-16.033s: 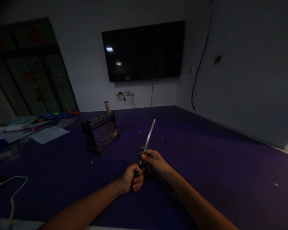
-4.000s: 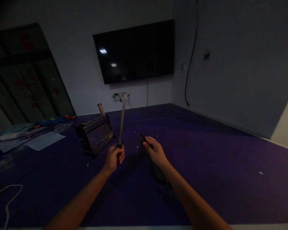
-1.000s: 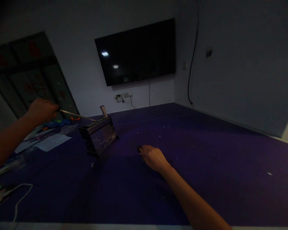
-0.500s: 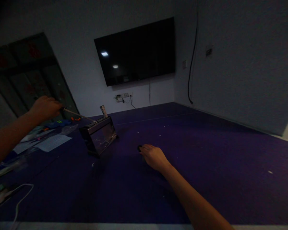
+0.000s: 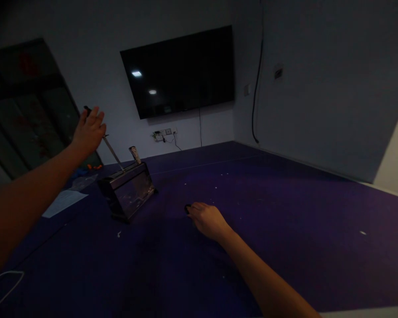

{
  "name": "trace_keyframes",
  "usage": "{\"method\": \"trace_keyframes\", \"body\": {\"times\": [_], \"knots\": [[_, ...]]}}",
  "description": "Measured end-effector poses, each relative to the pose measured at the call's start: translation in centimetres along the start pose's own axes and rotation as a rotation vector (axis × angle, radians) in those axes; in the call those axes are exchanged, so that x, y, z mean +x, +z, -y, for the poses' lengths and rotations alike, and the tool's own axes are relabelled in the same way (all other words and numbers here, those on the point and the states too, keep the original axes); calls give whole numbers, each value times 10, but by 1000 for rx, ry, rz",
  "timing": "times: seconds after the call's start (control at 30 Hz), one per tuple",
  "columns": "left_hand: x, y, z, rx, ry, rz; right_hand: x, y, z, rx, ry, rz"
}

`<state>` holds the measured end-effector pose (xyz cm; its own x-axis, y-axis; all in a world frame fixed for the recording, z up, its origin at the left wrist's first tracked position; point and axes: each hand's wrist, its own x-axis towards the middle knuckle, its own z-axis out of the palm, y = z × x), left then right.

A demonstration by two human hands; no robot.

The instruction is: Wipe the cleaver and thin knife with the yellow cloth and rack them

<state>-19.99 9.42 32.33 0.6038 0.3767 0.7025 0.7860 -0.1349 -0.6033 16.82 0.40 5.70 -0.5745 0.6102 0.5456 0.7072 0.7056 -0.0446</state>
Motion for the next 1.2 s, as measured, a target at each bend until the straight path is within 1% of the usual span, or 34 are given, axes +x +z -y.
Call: {"method": "trace_keyframes", "body": {"times": [0.13,0.2,0.27,0.3,0.37,0.47,0.6,0.7,0.83,0.93,1.03,1.13,1.17,1.2], "knots": [[8,4,-8,-25,-15,78,0,1,1,13,-10,6],[9,5,-6,-23,-23,106,0,2,1,22,-19,1],[9,10,-2,-8,-38,104,0,2,1,30,-24,-3],[9,13,-1,3,-35,108,0,3,1,34,-26,-4],[6,22,-1,30,-5,155,0,3,1,40,-26,-8],[-3,38,-11,55,66,264,0,4,0,37,-26,-17],[-26,59,-35,84,152,349,0,5,-2,20,-18,-25],[-43,68,-44,38,187,404,0,4,-1,6,-11,-24],[-58,68,-43,-24,193,437,0,2,3,4,-19,-6],[-60,65,-44,3,202,451,0,3,3,9,-32,-1],[-57,62,-47,-54,183,428,-1,4,1,12,-20,2],[-55,54,-50,-147,129,394,-1,4,-1,22,-19,0],[-56,50,-52,-168,86,371,-1,4,-1,24,-22,-1],[-59,46,-55,-181,14,327,-1,4,-1,25,-25,-1]]}}
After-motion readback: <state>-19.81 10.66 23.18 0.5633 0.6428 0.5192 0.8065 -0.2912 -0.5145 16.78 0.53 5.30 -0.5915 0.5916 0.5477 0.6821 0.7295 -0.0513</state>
